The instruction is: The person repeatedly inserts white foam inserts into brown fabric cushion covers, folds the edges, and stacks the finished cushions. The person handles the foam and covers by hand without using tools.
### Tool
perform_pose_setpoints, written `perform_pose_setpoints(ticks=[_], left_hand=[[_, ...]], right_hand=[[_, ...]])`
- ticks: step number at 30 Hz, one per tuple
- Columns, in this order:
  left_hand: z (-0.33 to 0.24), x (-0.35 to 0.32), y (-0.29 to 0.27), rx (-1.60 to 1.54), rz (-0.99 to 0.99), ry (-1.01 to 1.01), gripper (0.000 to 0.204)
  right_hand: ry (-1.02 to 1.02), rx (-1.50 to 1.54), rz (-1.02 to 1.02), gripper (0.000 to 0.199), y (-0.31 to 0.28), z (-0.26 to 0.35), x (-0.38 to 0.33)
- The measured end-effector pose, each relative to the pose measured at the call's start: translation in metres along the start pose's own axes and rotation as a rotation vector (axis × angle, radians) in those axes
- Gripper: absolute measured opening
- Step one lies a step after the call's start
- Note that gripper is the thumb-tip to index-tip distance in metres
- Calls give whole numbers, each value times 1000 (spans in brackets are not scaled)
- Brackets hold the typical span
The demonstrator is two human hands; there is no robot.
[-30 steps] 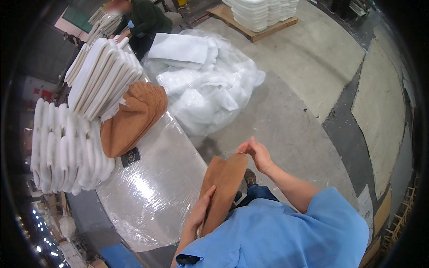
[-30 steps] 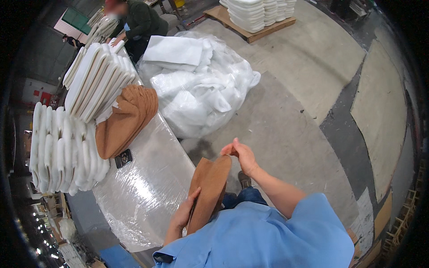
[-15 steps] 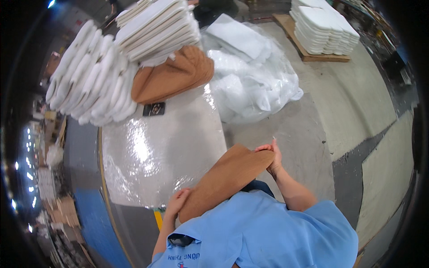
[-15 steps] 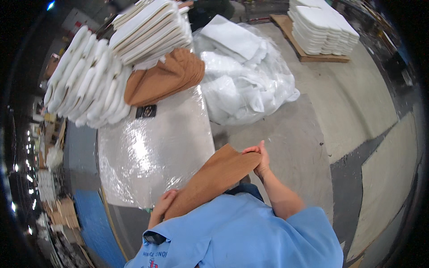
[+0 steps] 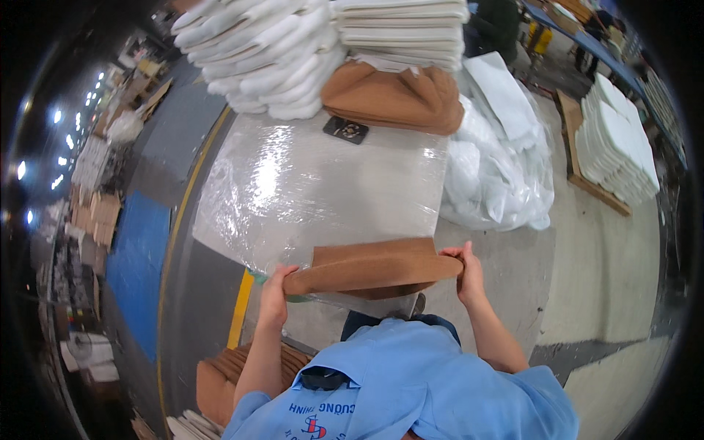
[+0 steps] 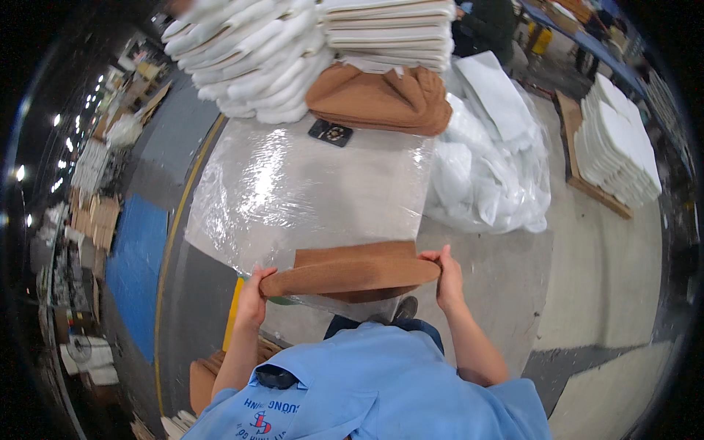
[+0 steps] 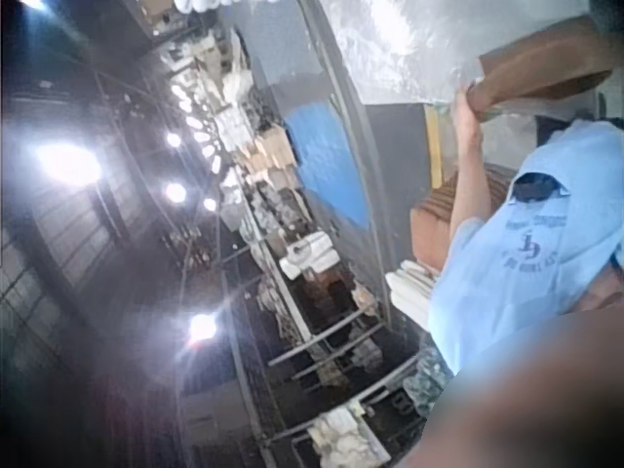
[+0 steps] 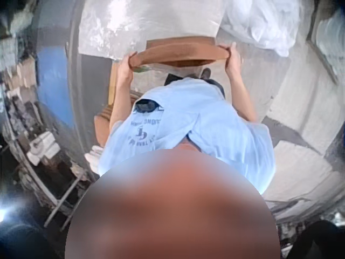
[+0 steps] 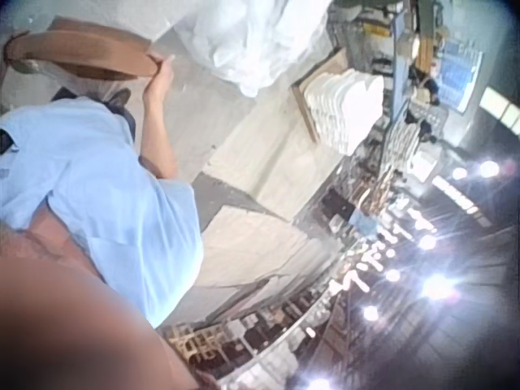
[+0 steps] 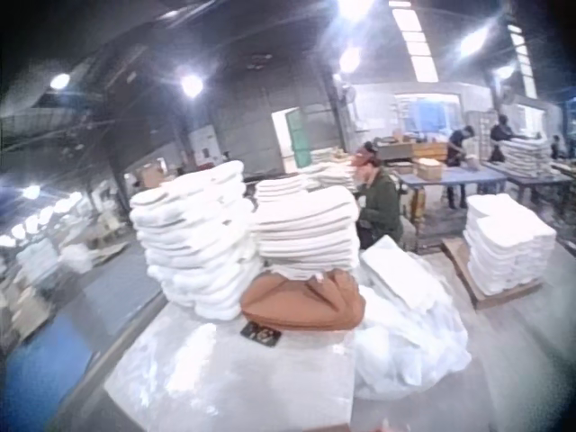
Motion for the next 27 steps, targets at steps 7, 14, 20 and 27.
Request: perform_pose_setpoints(ticks=[7,14,20,27], left_hand=[[-34,-56,13,933,144,783,72],[-5,-59,8,1068,439,794,74],[4,-1,2,655,468,186,55],[-8,67,97,1211,409,272,66]], right_hand=[[-379,-1047,739,70,62,98,-55],[-197,-1192,1039,65,64,38,-30],[-165,-1470,256,59,65,26,6],[-85,-1398,139,38,60,-2,57]])
Point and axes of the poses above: each hand's wrist, its own x-axis towards the middle knuckle, its own y-axis out of the palm, z = x × y, the point moved 1 cm from there along x, towards the middle knuckle, and after that the axes turned 9 degrees about -z, right-handed, at the moved point
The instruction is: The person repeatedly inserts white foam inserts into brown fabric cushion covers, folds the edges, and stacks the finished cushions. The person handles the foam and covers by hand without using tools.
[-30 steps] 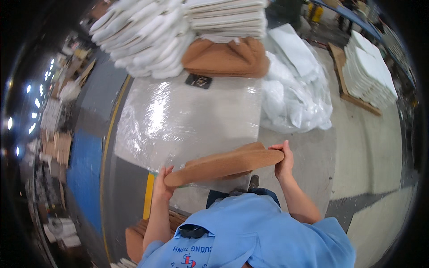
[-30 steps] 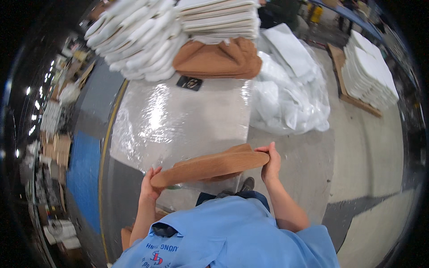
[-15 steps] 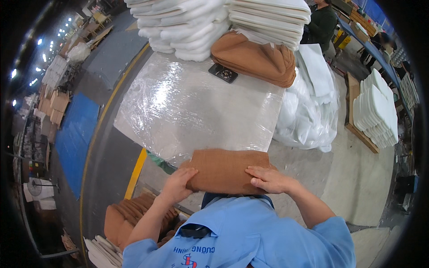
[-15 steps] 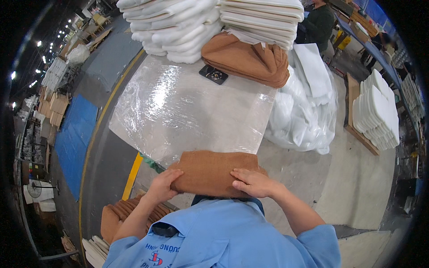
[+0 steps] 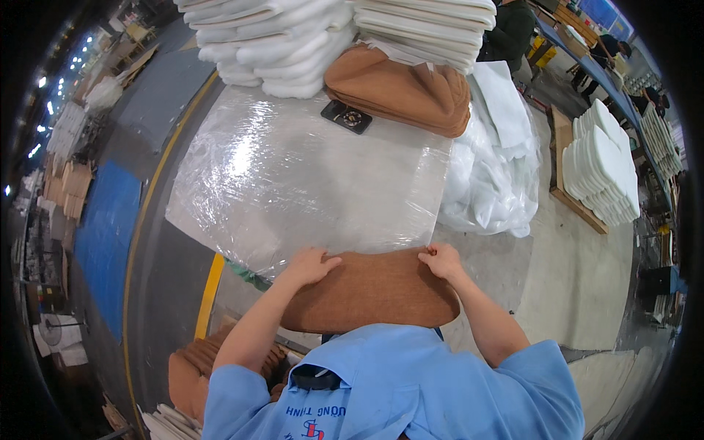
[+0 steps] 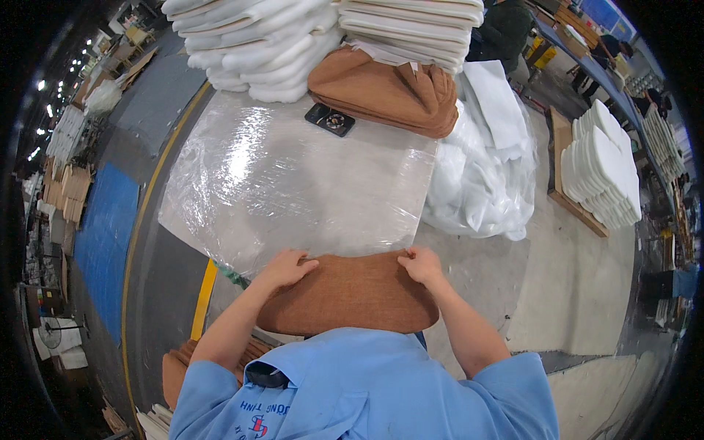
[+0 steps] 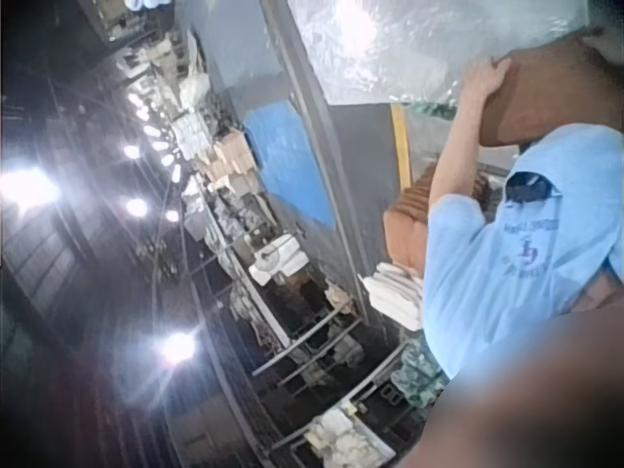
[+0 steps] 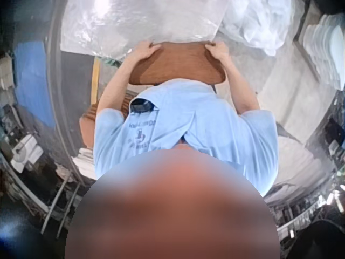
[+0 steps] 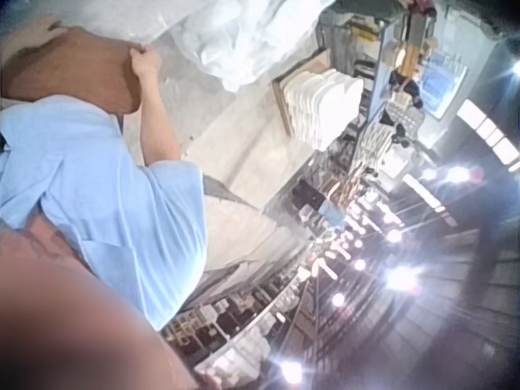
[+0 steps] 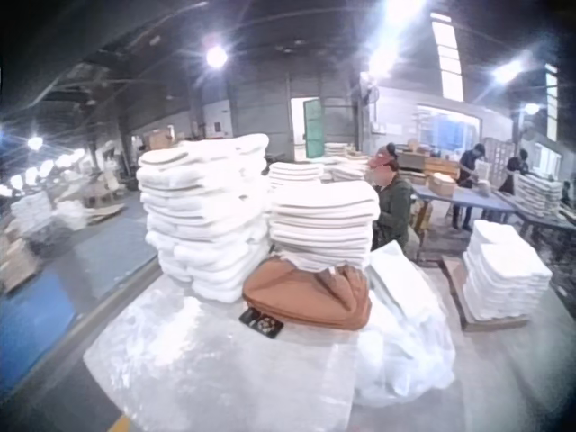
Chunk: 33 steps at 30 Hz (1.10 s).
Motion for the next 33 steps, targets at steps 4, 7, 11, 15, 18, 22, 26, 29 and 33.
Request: perform_pose_setpoints(ticks=[4,7,11,15,18,22,26,29,33], left_hand=[[-32,31,14,146,27,189,71],[-38,47,22,181,50,278,70],[-27,67,19,-115,237,108,65],[9,64,27,12,110,77,54],[1,54,33,86,-9,61,47],[7,41,61,87,-207,31,45],[4,45,69,133,-293,15,44],[3,48,70,116,-292,-4,45],[-4,49,48,61,-345,98,33]], right_hand=[[34,171,-37,29,-8,-4,7],[265,412,180,23,-23,13,3],[519,903,263,23,-16,13,3],[712,1220,149,27,10,31,12],[764,1199,32,28,32,22,21],[790,1041,-92,22,47,27,21],[627,930,-173,19,61,22,15],[571,905,-208,21,65,23,18],[619,902,-113,17,47,21,17]])
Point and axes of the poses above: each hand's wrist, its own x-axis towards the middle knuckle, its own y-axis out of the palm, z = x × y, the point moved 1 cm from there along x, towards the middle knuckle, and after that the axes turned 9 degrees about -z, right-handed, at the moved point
